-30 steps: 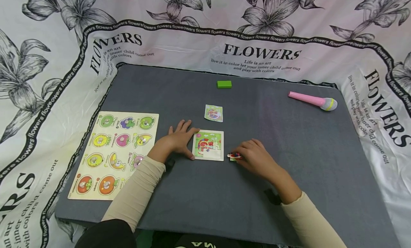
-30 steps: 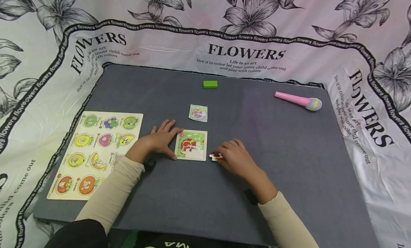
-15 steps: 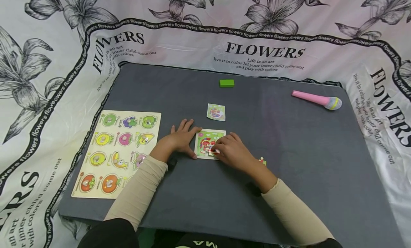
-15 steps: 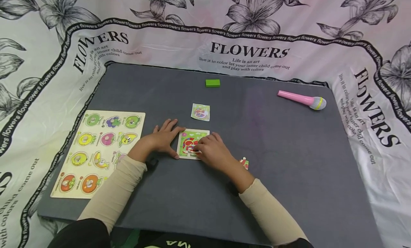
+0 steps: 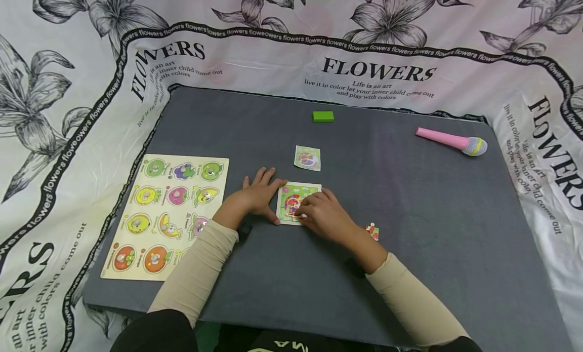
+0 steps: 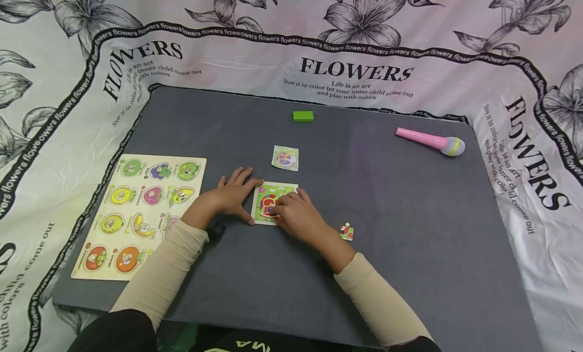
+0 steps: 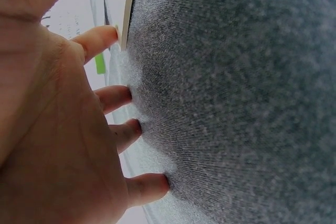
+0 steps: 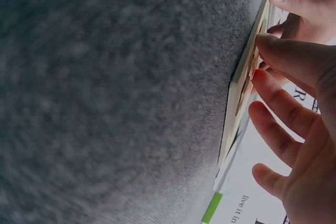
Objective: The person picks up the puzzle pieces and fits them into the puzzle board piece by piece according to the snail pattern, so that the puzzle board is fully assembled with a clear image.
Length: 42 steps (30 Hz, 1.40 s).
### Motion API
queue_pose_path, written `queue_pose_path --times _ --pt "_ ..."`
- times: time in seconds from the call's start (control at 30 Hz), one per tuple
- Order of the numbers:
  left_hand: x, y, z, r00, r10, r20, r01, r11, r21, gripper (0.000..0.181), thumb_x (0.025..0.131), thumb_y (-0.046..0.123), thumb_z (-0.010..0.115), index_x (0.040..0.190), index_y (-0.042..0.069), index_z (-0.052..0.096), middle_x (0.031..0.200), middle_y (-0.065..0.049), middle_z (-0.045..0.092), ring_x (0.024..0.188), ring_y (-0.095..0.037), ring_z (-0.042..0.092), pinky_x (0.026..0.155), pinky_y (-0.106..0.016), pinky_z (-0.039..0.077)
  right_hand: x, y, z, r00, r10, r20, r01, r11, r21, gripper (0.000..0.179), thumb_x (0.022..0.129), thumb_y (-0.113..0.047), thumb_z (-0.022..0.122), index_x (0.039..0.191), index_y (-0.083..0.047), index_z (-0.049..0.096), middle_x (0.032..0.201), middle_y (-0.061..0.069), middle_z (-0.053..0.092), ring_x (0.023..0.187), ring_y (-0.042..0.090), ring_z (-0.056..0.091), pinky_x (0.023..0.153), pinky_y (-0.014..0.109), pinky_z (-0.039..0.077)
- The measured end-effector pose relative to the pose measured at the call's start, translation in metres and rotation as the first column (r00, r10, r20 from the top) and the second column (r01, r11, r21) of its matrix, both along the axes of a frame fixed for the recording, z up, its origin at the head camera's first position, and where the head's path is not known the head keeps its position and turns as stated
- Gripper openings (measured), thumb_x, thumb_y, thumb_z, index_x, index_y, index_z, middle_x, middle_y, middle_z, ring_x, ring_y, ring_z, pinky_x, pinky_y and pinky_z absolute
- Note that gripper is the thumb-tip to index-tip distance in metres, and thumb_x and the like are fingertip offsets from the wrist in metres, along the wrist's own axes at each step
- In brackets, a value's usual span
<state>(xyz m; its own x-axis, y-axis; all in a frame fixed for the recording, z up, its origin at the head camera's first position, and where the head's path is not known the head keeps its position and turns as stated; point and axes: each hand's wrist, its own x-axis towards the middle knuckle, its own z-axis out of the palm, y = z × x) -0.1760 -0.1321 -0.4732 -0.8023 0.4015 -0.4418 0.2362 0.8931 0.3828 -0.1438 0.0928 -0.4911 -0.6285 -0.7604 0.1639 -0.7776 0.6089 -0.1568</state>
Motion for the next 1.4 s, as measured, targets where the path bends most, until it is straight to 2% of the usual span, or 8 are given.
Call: queue_pose_path --times 0.27,0.53,0.83,1.03,1.17,1.4 --pt "0.000 0.001 0.001 1.000 -0.001 0.001 0.001 1.000 -0.010 0.109 0.067 0.047 0.087 0.154 0.026 0.025 0.163 -0.012 -0.003 0.149 -0.034 -0.010 0.112 -0.067 0.005 0.000 0.000 -0.002 1.000 -0.016 0.011 0.016 1.000 -0.015 0.015 0.082 -0.021 0.079 0.097 -0.020 0.078 0.099 -0.002 0.069 0.099 0.020 0.061 0.100 0.053 0.038" --pt "0.001 0.002 0.001 1.000 -0.007 -0.003 0.007 1.000 -0.019 0.108 0.067 0.047 0.086 0.154 0.026 0.025 0.163 -0.013 -0.002 0.149 -0.035 -0.010 0.112 -0.067 0.006 0.006 0.012 0.001 0.999 -0.032 0.034 0.032 0.999 0.002 0.019 0.081 -0.020 0.080 0.099 -0.022 0.076 0.102 -0.004 0.069 0.104 0.022 0.059 0.104 0.060 0.033" --pt "0.002 0.002 0.003 1.000 0.000 0.011 0.000 1.000 -0.009 0.109 0.067 0.046 0.087 0.155 0.025 0.024 0.163 -0.013 -0.004 0.149 -0.034 -0.012 0.112 -0.067 0.003 0.020 0.066 0.014 0.980 -0.173 0.098 0.172 0.985 0.022 0.036 0.079 -0.019 0.081 0.113 -0.014 0.071 0.110 0.006 0.066 0.110 0.030 0.056 0.105 0.064 0.028" --pt "0.001 0.000 0.001 1.000 -0.001 0.007 0.001 1.000 -0.012 0.110 0.066 0.047 0.087 0.154 0.026 0.024 0.163 -0.012 -0.004 0.149 -0.034 -0.012 0.112 -0.067 0.004 0.027 0.105 0.016 0.961 -0.252 0.116 0.244 0.967 0.074 0.047 0.074 -0.020 0.085 0.118 -0.012 0.069 0.114 0.010 0.066 0.111 0.033 0.056 0.101 0.061 0.031" --pt "0.000 0.000 -0.002 1.000 -0.006 0.002 0.006 1.000 -0.012 0.111 0.066 0.048 0.087 0.154 0.027 0.024 0.163 -0.012 -0.004 0.149 -0.034 -0.012 0.112 -0.067 0.004 0.032 0.120 0.015 0.955 -0.270 0.126 0.259 0.961 0.094 0.052 0.071 -0.019 0.087 0.119 -0.012 0.069 0.115 0.010 0.066 0.110 0.033 0.056 0.098 0.058 0.034" --pt "-0.001 0.001 -0.003 1.000 -0.001 0.003 0.001 1.000 -0.019 0.111 0.066 0.048 0.087 0.154 0.027 0.024 0.163 -0.012 -0.005 0.149 -0.034 -0.012 0.112 -0.067 0.004 0.038 0.131 0.016 0.956 -0.270 0.118 0.261 0.961 0.089 0.046 0.071 -0.009 0.085 0.114 -0.011 0.070 0.110 0.010 0.067 0.106 0.034 0.059 0.096 0.060 0.036"
